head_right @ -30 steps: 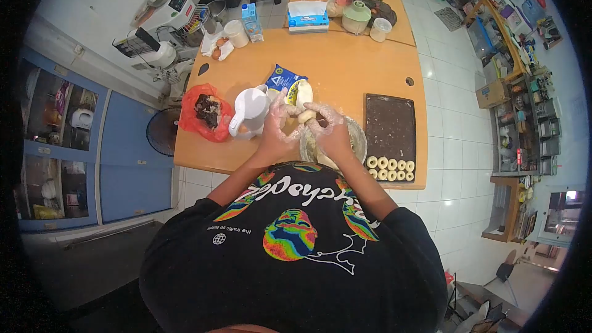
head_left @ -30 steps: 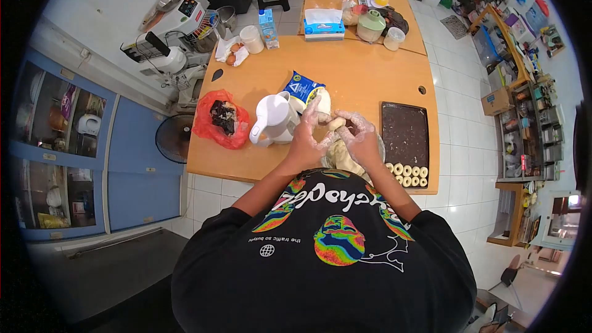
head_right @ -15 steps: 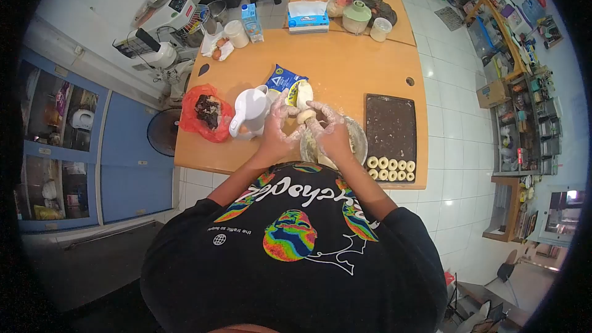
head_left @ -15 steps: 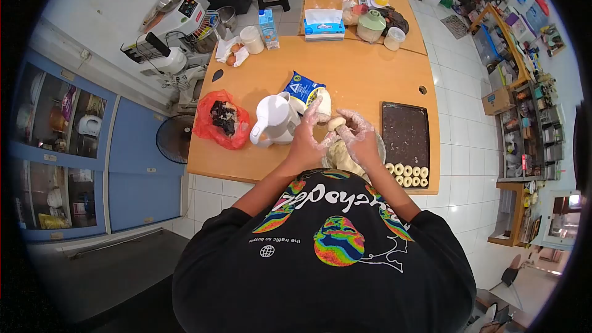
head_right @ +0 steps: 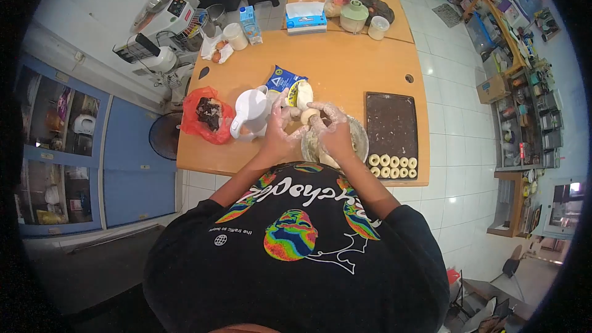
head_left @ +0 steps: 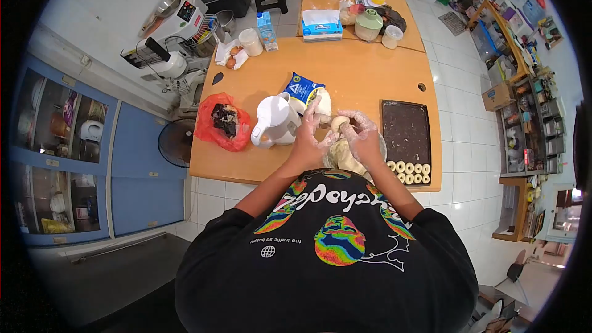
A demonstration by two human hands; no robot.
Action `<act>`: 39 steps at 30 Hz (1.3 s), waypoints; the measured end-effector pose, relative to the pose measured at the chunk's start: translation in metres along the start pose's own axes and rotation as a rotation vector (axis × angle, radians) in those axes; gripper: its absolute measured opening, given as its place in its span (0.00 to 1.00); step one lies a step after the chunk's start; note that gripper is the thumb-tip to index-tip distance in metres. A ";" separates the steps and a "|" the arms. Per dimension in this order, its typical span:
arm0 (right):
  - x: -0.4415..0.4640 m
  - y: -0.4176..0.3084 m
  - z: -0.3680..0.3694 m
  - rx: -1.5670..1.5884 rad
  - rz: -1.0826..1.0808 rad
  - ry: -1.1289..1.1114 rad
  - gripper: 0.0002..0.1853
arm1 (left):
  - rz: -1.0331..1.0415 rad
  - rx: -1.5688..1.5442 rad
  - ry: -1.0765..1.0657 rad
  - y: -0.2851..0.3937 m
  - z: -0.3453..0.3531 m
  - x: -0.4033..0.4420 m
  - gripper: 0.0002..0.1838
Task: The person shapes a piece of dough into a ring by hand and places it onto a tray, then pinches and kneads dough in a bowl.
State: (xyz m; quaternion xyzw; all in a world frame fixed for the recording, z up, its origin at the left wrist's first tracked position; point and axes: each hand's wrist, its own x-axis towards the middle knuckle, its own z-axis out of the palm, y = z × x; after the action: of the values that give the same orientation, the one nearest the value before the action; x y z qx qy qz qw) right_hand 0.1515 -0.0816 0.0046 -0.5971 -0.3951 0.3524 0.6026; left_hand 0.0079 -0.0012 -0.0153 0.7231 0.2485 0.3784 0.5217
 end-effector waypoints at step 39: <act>-0.018 0.002 -0.013 -0.307 -0.005 0.040 0.17 | 0.013 -0.225 0.011 0.010 0.013 -0.010 0.47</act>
State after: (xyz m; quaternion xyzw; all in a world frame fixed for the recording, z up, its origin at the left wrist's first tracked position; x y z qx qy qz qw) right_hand 0.1556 -0.1037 0.0022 -0.6882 -0.4337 0.2741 0.5130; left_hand 0.0122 -0.0191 -0.0112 0.6596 0.2025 0.4113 0.5957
